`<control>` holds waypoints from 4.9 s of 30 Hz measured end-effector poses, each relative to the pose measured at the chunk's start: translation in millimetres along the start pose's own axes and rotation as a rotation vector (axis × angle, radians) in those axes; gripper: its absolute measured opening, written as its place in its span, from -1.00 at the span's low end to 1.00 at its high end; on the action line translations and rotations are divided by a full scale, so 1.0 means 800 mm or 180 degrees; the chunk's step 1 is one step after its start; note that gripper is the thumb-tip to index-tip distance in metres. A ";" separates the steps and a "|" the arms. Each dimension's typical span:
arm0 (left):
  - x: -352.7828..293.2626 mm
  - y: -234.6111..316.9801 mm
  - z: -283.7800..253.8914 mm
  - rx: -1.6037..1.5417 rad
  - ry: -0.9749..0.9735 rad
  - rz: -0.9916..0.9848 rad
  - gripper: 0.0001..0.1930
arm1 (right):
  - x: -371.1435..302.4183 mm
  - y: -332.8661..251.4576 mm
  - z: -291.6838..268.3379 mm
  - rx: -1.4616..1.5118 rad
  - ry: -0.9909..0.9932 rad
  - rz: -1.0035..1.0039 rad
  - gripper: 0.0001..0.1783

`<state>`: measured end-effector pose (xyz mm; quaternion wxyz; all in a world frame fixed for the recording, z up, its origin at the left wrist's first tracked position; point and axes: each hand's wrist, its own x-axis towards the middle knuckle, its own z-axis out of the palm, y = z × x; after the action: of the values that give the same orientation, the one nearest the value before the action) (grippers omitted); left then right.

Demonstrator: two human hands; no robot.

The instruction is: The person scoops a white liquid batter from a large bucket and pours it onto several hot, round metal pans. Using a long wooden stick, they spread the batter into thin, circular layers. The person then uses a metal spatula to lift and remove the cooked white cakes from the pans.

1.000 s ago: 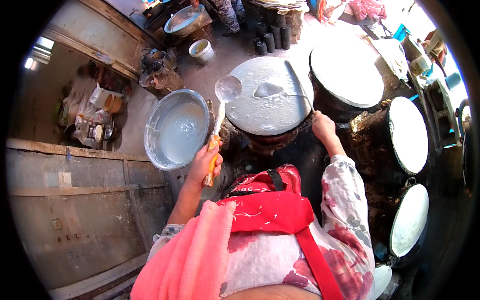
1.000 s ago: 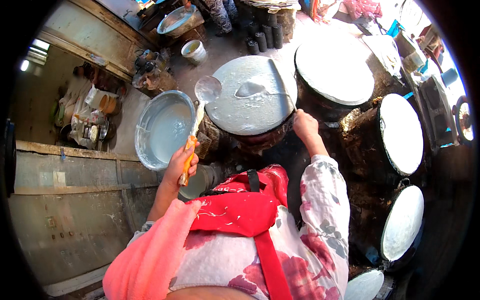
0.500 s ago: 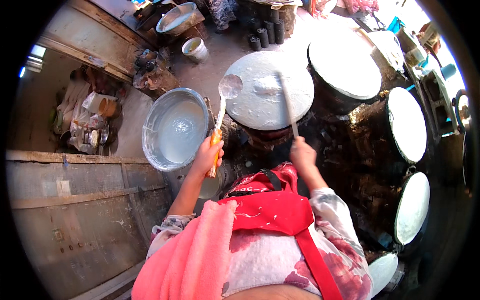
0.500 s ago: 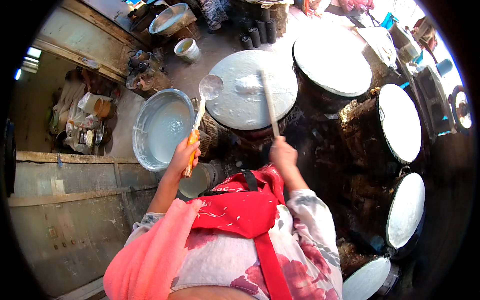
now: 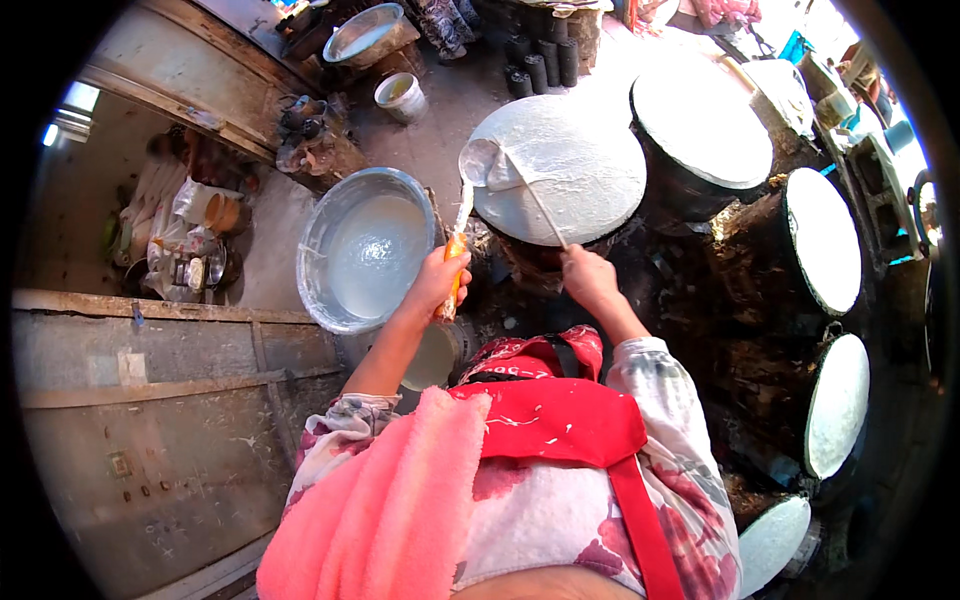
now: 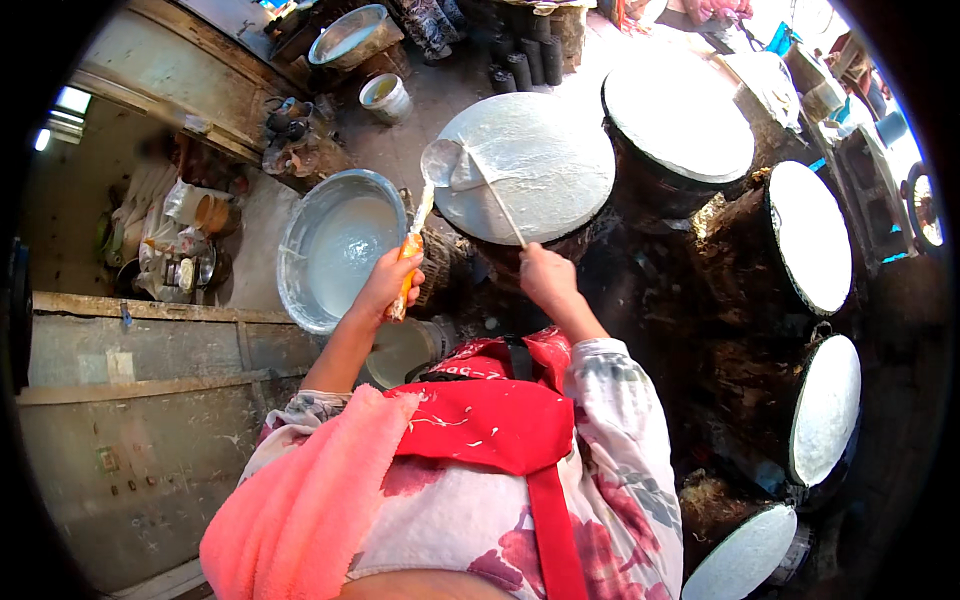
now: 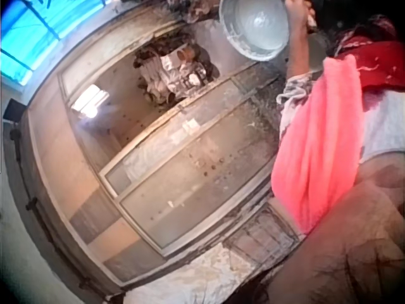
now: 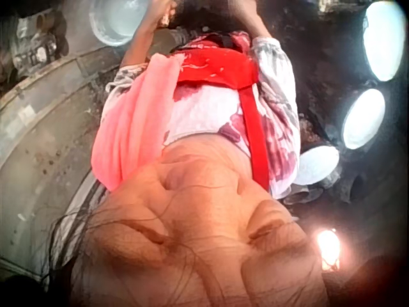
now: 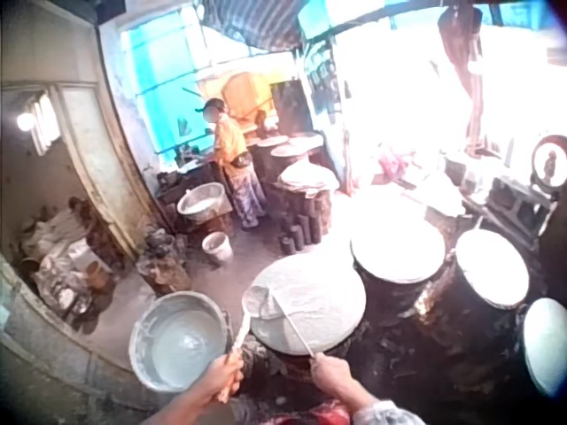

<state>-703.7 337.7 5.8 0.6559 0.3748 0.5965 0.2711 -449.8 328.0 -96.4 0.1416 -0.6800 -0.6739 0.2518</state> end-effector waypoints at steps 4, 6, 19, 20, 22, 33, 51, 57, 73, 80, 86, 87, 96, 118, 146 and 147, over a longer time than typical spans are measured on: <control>-0.010 0.000 -0.007 -0.0075 -0.0098 -0.0085 -0.78 | -0.022 0.032 -0.014 0.0585 0.0909 0.0839 -0.70; -0.006 -0.009 -0.007 -0.0244 -0.0224 -0.0175 -0.78 | -0.034 0.027 0.028 0.0359 0.0532 0.0642 -0.70; -0.058 -0.014 -0.070 -0.2173 -0.0533 -0.0006 -0.68 | -0.055 -0.142 0.030 0.1250 0.0979 -0.0834 -0.82; -0.048 -0.010 -0.081 -0.2339 -0.0567 -0.0159 -0.68 | -0.053 -0.143 0.028 0.1128 0.1035 -0.0793 -0.82; -0.053 0.003 -0.096 -0.2761 -0.0971 -0.0029 -0.69 | -0.040 -0.131 0.013 0.0902 0.1226 -0.0443 -0.81; -0.100 -0.023 -0.202 -0.3118 -0.0700 0.0285 -0.73 | -0.058 -0.066 0.027 -0.0535 -0.0580 -0.1003 -0.81; -0.094 -0.072 -0.259 -0.3660 -0.0694 0.0032 -0.76 | -0.183 -0.080 0.048 -0.0805 -0.1267 -0.0584 -0.79; -0.077 -0.062 -0.237 -0.3654 -0.1276 -0.0077 -0.77 | -0.207 -0.072 0.062 -0.0241 -0.0048 0.0515 -0.71; -0.046 -0.045 -0.074 0.0465 -0.0856 0.1080 -0.69 | -0.285 -0.030 0.078 0.1306 0.1035 0.1812 -0.62; -0.024 -0.007 0.069 -0.2346 -0.3101 -0.1394 -0.65 | -0.303 0.067 0.069 0.1391 0.1642 0.2143 -0.65; -0.008 0.012 0.194 -0.2222 -0.3036 -0.1563 -0.63 | -0.256 0.194 -0.038 0.0626 0.2191 0.2170 -0.65; -0.008 0.019 0.211 -0.2117 -0.2919 -0.1510 -0.63 | -0.244 0.214 -0.068 0.0479 0.2100 0.2198 -0.63; -0.010 0.056 0.277 -0.1792 -0.1771 -0.0695 -0.68 | -0.104 0.396 -0.224 0.1124 0.1746 0.2138 -0.49; -0.053 0.039 0.263 -0.2368 -0.0498 -0.0017 -0.67 | 0.209 0.412 -0.329 0.0843 0.2275 0.2020 -0.63; 0.051 0.069 0.112 -0.0766 -0.2118 -0.0687 -0.68 | -0.316 0.171 -0.232 0.3162 0.4591 0.1334 -0.64; 0.061 0.065 0.110 -0.0711 -0.2385 -0.0867 -0.68 | -0.378 0.151 -0.221 0.2895 0.4713 0.1653 -0.63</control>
<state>-605.1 391.8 20.6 0.8942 0.2917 0.3274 0.0896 -242.6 49.2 32.6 0.7323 -0.6770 -0.0716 0.0160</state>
